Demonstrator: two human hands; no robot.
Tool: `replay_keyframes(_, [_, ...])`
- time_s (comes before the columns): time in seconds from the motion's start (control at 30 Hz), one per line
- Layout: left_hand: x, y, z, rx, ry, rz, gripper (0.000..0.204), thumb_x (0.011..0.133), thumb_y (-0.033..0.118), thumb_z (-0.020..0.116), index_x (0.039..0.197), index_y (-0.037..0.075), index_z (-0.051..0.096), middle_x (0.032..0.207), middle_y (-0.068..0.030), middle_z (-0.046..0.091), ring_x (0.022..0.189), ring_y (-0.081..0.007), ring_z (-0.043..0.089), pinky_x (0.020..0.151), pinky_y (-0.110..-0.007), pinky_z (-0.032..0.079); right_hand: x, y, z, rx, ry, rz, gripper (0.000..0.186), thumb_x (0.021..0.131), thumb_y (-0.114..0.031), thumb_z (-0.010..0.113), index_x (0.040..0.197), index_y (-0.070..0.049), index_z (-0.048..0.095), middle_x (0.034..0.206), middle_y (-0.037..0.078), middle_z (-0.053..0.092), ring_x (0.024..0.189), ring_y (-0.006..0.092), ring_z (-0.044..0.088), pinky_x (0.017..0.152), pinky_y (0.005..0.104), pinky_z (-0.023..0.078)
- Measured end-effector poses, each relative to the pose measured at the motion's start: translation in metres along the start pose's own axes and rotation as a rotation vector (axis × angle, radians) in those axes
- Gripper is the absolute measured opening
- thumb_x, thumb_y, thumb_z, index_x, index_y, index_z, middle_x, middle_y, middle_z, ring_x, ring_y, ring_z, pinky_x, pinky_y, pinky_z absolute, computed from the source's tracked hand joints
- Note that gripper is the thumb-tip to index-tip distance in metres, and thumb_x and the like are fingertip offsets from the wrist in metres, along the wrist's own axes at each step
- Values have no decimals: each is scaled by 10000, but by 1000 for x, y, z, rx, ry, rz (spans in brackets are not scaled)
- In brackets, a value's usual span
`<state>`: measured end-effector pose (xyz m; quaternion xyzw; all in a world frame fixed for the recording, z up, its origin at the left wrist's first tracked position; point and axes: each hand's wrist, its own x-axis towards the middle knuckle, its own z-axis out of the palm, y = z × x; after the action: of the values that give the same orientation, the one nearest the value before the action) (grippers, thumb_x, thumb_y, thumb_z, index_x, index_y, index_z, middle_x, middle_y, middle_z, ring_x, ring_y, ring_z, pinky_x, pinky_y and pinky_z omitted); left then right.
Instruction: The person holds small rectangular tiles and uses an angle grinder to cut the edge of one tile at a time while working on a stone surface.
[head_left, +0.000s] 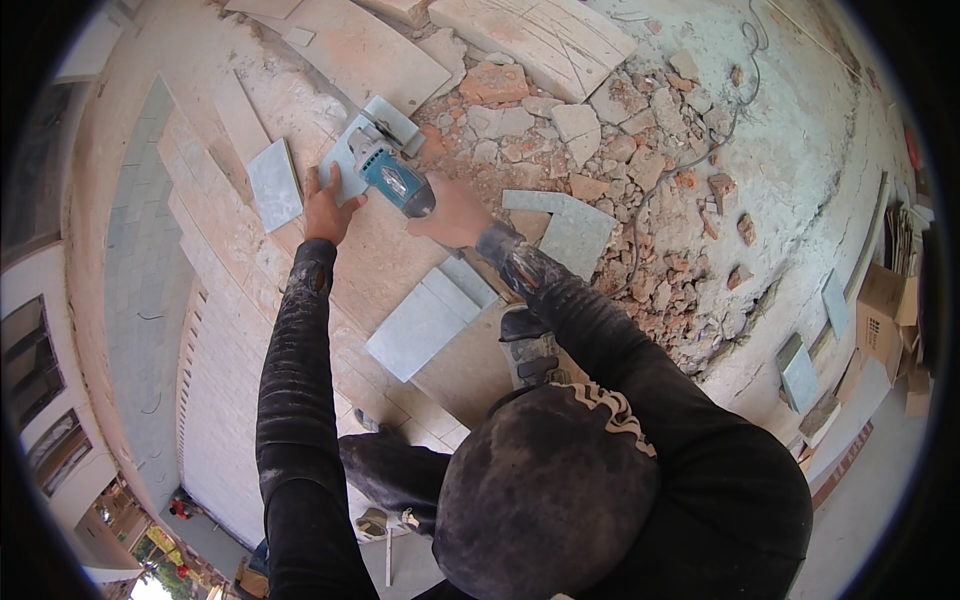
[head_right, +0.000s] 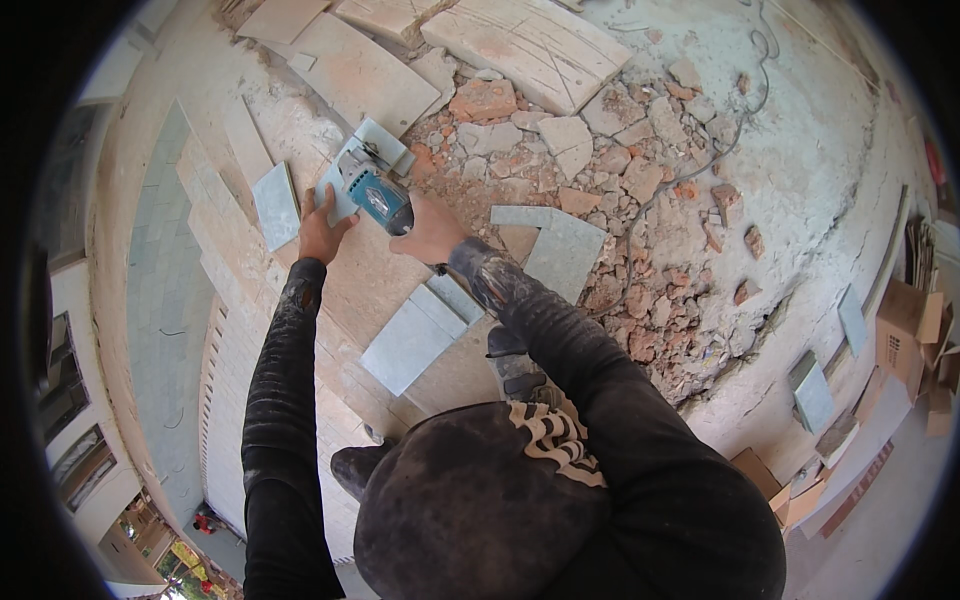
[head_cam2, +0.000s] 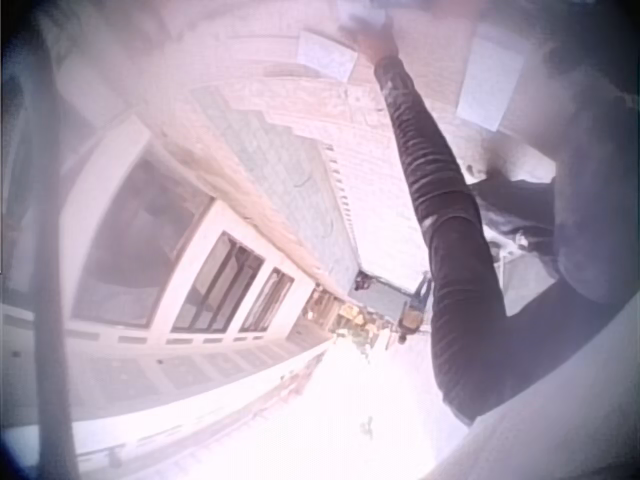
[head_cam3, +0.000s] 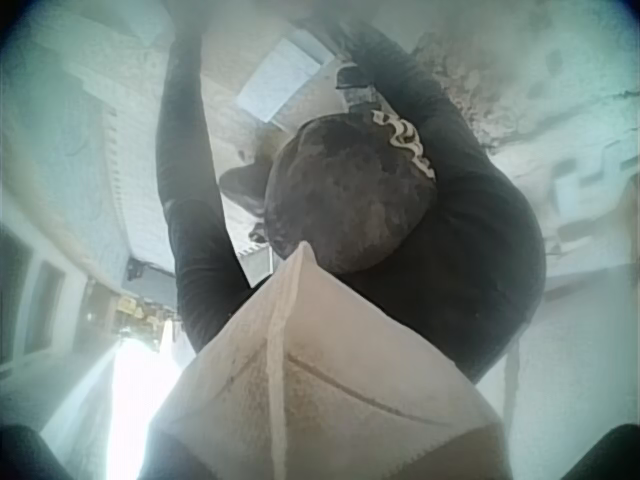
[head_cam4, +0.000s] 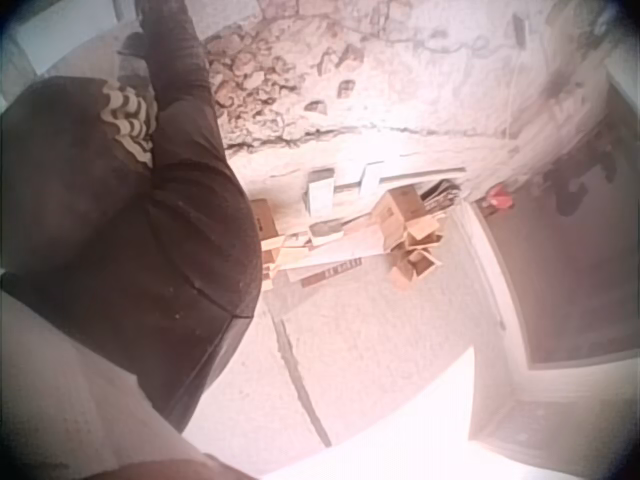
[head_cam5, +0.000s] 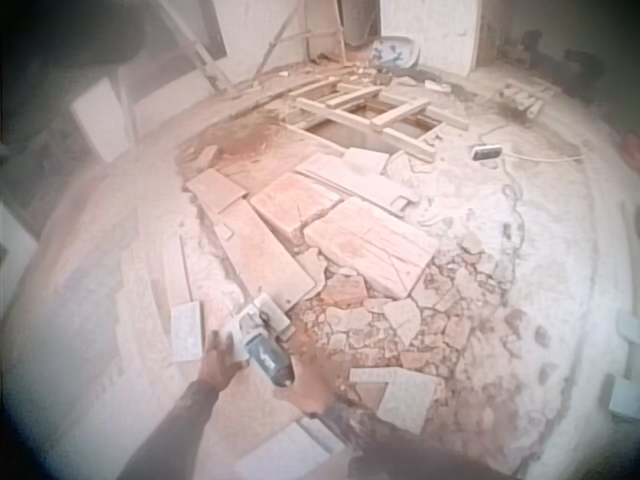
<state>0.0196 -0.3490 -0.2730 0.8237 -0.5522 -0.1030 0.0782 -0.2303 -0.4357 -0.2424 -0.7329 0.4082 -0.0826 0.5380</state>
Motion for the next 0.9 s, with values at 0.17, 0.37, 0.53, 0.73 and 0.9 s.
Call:
replay_keyframes(0.17, [0,2,0,-2,-4,-3,839,745,360,809,1438,43,457,1465,-373,324,1359,-491,360,1120,-446,336,-3,1,-1,21,14,-3,634,647,-345,763,1108,39,556,932,255,659,883,414,655,778,454,517])
replay_keyframes(0.37, [1,0,0,-8,-12,-6,835,752,354,805,1440,37,453,1472,-375,313,1368,-486,352,1123,-440,332,-5,-2,-3,61,-30,41,592,649,-332,745,1063,41,547,958,277,647,932,440,640,822,478,502])
replay_keyframes(0.53, [0,3,-1,-61,-19,-24,831,751,339,807,1445,53,452,1479,-367,310,1373,-481,346,1127,-435,324,-6,3,2,78,8,0,606,655,-334,746,1080,50,547,959,275,649,925,424,642,814,461,505])
replay_keyframes(0.73, [0,1,1,-51,8,0,818,745,327,812,1431,49,466,1478,-362,313,1370,-480,345,1124,-438,325,-3,-3,-2,65,-4,9,597,656,-334,748,1069,53,559,943,262,654,907,406,648,795,447,508])
replay_keyframes(0.9, [0,-3,-1,14,-10,-9,843,759,372,808,1454,63,444,1502,-353,290,1382,-461,356,1102,-427,363,7,-14,-5,52,-28,26,607,651,-360,749,1071,40,572,915,243,669,892,402,657,795,445,513])
